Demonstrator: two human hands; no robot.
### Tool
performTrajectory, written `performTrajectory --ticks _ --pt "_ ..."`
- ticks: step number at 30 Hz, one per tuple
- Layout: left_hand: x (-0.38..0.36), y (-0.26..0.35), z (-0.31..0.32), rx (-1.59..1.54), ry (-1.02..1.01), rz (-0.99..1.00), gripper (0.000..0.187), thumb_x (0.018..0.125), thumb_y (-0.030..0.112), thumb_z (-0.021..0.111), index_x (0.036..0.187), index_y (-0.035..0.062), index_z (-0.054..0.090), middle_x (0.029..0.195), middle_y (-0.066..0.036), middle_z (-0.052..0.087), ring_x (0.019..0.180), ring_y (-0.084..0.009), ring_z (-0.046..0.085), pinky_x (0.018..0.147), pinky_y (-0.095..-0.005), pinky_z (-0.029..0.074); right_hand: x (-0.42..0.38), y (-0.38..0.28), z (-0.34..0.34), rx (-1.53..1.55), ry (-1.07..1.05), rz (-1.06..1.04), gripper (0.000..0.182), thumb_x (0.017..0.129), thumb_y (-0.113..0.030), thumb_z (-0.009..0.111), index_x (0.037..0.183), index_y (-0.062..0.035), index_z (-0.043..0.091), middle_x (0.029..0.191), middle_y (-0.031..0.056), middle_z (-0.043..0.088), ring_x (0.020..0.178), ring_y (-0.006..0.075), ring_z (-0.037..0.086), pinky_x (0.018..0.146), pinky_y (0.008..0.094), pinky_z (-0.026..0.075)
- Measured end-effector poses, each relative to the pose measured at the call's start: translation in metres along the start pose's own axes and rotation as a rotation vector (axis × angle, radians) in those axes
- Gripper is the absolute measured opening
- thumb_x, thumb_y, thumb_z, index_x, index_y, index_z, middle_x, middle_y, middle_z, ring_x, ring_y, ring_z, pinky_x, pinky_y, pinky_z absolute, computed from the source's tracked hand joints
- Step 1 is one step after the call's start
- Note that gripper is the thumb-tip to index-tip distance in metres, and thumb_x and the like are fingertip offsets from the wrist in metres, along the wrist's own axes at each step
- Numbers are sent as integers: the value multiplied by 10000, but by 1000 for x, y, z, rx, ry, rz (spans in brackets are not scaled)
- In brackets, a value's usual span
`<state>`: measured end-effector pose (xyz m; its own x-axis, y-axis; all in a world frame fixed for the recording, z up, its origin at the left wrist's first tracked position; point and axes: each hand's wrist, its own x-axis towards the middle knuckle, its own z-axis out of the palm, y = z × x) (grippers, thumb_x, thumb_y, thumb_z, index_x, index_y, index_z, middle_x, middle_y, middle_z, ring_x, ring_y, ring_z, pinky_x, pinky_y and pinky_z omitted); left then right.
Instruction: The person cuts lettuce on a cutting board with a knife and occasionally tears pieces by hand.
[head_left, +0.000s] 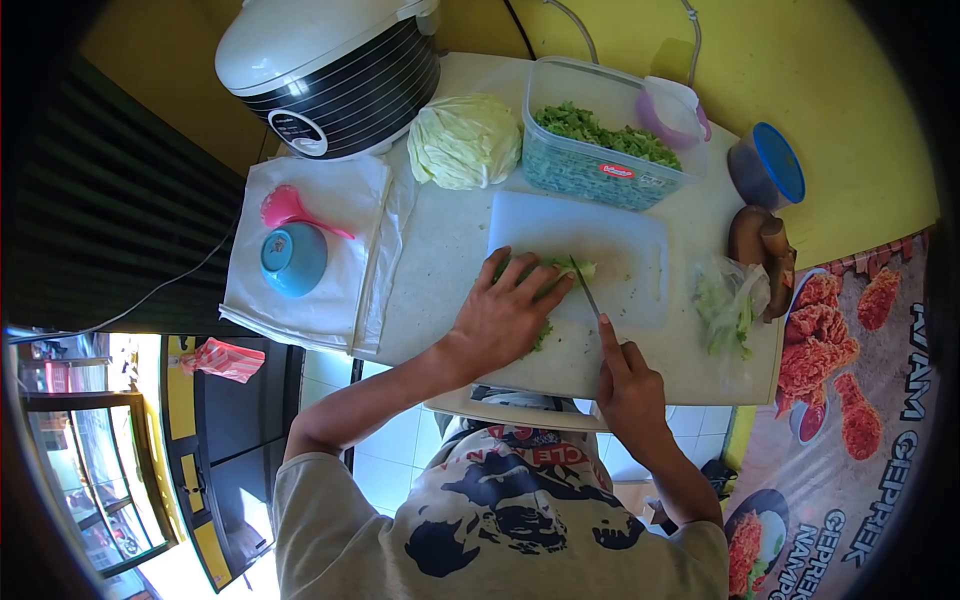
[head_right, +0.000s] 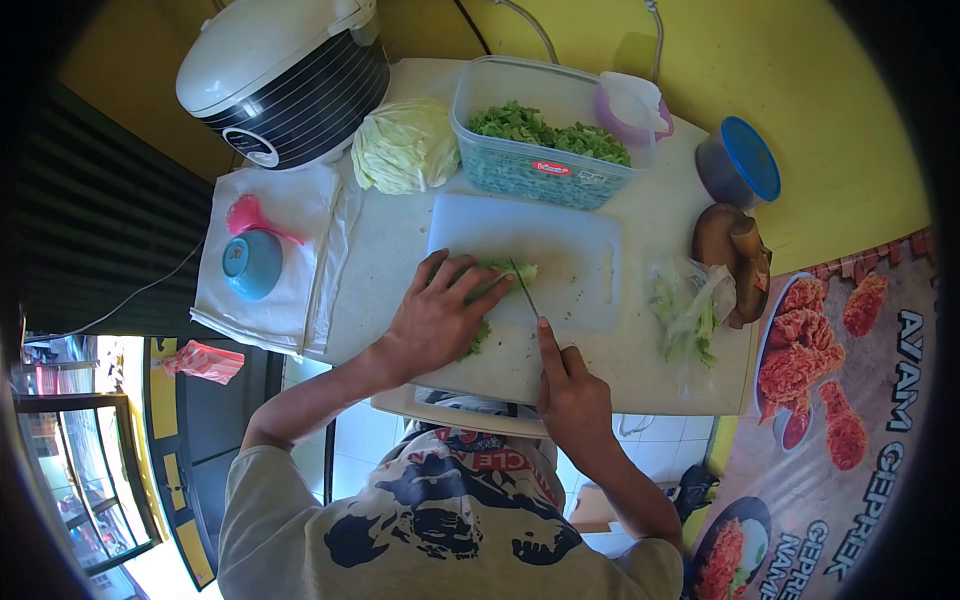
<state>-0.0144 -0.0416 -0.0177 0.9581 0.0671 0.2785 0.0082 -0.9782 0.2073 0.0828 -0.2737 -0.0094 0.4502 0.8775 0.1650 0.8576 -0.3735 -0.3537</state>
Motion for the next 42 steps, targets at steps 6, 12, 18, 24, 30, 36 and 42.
performTrajectory --ticks 6,12,18,24,30,36,42 --pt "1 -1 1 -27 9 -4 644 835 143 738 1462 135 592 1353 -62 570 1357 -289 474 1215 -561 308 6 2 -4 -13 7 -21 740 862 26 645 1571 -40 445 831 108 590 526 254 595 476 399 529" --pt "1 -1 0 -38 -2 -4 644 833 140 739 1460 127 592 1349 -55 574 1355 -281 479 1219 -559 303 15 1 -2 -28 0 -42 746 844 27 654 1561 -31 457 810 101 584 510 254 587 470 399 523" --pt "3 -1 -3 -47 -11 -4 631 836 136 738 1451 128 599 1352 -52 578 1358 -272 483 1224 -552 299 15 8 -11 -13 -20 -47 731 849 42 648 1553 -52 477 784 105 584 523 271 596 494 414 527" --pt "1 -1 1 -68 23 -22 641 828 122 740 1452 125 597 1355 -58 585 1368 -277 480 1223 -551 301 11 9 -16 83 -30 3 664 878 68 631 1520 -61 524 756 134 599 558 310 617 532 444 527" --pt "0 0 -2 -70 15 -16 658 822 101 736 1462 125 585 1365 -64 582 1370 -281 480 1221 -551 305 43 12 -7 53 17 -65 698 862 19 667 1533 -74 501 781 114 598 535 301 608 521 421 541" --pt "-4 0 0 -95 17 -37 621 857 78 692 1462 100 554 1405 -83 589 1421 -284 468 1247 -544 279 27 14 -18 98 -14 -37 630 884 41 646 1497 -57 541 762 136 608 557 313 625 540 421 540" --pt "-10 1 5 -115 31 -63 547 896 56 635 1434 77 542 1449 -102 594 1460 -278 460 1264 -531 265 3 15 -27 177 33 21 608 909 14 648 1500 -60 526 806 149 678 586 298 670 542 416 548"
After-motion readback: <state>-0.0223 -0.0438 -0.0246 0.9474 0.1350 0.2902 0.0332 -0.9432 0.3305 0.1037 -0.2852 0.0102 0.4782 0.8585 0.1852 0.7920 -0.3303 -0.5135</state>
